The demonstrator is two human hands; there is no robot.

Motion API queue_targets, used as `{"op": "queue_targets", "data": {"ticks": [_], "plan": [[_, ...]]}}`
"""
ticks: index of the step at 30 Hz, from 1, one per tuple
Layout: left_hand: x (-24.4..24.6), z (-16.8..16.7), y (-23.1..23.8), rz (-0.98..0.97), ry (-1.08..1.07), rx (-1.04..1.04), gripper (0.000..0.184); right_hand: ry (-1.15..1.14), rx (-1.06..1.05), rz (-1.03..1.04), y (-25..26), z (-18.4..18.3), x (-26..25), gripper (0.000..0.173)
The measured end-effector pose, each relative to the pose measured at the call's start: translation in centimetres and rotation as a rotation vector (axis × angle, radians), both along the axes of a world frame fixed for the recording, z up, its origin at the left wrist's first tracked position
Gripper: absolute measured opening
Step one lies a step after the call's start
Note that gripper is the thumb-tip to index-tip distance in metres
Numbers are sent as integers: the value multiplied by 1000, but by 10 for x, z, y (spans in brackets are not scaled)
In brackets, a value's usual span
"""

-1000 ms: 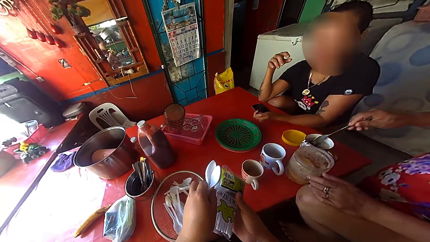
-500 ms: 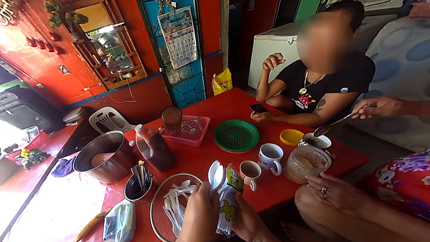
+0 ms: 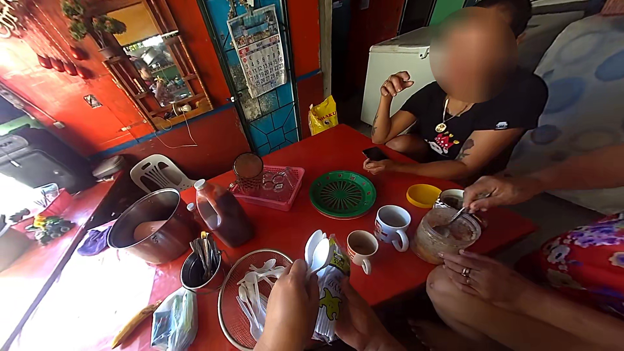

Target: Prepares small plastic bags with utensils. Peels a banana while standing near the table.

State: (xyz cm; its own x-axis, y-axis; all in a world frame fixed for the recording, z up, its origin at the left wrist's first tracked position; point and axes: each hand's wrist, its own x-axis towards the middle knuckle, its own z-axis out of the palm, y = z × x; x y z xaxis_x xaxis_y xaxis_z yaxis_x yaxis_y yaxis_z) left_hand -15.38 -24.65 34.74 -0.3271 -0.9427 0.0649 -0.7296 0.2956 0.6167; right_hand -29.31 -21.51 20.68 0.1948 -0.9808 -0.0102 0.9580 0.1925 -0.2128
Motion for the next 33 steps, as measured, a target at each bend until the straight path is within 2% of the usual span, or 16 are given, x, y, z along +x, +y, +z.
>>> {"op": "queue_targets", "data": {"ticks": [5, 9, 12, 15, 17, 19, 21, 25, 29, 33], "plan": [[18, 8, 8, -26, -12, -164, 20, -38, -27, 39, 0, -2, -5, 53], [19, 2, 9, -145, -50, -163, 16, -45, -83, 46, -2, 2, -4, 51], [10, -7, -1, -177, -101, -113, 19, -65, -108, 108, -1, 0, 5, 49], [-2, 3, -13, -179, -219, 62, 22, -85, -98, 140, 4, -3, 14, 46], [-5, 6, -18, -169, -215, 80, 23, -75, -91, 149, 5, -5, 16, 45], [-2, 10, -19, -140, -107, -55, 22, -68, -94, 140, 3, -9, 13, 46], [6, 24, -19, -120, -88, -117, 23, -71, -93, 124, 1, -10, 6, 47], [24, 49, -11, -199, -285, 132, 35, -62, -65, 33, -3, -9, -10, 51], [28, 33, -4, -228, -276, 119, 25, -7, 55, -89, -5, -1, -14, 55], [20, 26, -3, -182, -374, 89, 26, 35, 73, -130, -3, 2, -8, 59]]}}
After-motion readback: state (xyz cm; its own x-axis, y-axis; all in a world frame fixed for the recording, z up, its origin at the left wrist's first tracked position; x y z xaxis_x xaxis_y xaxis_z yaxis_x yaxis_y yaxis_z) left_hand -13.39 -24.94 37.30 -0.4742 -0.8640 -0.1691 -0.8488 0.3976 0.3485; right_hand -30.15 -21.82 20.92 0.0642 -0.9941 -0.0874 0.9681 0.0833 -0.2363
